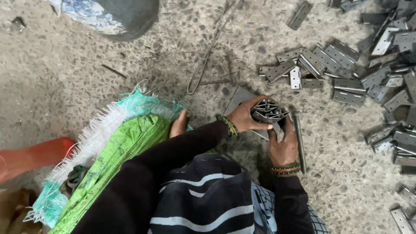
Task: The person assembles metal hinge components by inserting pins into aligned parts using a metal rod and a metal block. The person repeatedly picks up hinge parts, aligns them, inserts the pin, and places the assembled unit into a nearby bucket.
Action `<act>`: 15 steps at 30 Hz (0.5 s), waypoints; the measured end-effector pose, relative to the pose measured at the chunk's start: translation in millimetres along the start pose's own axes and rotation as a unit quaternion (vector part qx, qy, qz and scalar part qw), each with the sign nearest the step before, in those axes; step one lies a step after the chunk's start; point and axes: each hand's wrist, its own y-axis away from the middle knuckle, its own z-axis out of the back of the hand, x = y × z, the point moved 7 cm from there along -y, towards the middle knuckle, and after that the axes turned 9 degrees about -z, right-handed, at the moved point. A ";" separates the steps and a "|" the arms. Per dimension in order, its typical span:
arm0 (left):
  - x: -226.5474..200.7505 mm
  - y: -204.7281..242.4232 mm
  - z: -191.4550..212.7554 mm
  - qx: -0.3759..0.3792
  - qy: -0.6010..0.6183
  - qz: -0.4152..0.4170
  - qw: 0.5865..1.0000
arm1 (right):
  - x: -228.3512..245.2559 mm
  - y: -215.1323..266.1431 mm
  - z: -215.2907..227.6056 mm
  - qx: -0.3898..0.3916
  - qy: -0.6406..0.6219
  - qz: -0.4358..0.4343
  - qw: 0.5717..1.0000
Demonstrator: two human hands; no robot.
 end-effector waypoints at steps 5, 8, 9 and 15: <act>-19.2 -13.2 -5.4 0.042 0.015 -0.047 0.998 | -6.6 -19.0 -8.3 0.006 0.039 0.032 0.999; -21.6 -8.8 -6.7 0.033 0.083 -0.070 0.994 | -6.5 -22.1 -2.5 -0.001 0.067 0.072 0.995; -20.1 -4.9 -7.2 0.030 0.073 -0.063 0.995 | -10.7 -21.8 5.2 -0.009 0.102 0.083 0.991; -21.2 -9.0 -6.0 0.043 0.039 -0.042 0.997 | -116.4 -32.2 47.4 0.062 0.252 -0.293 0.920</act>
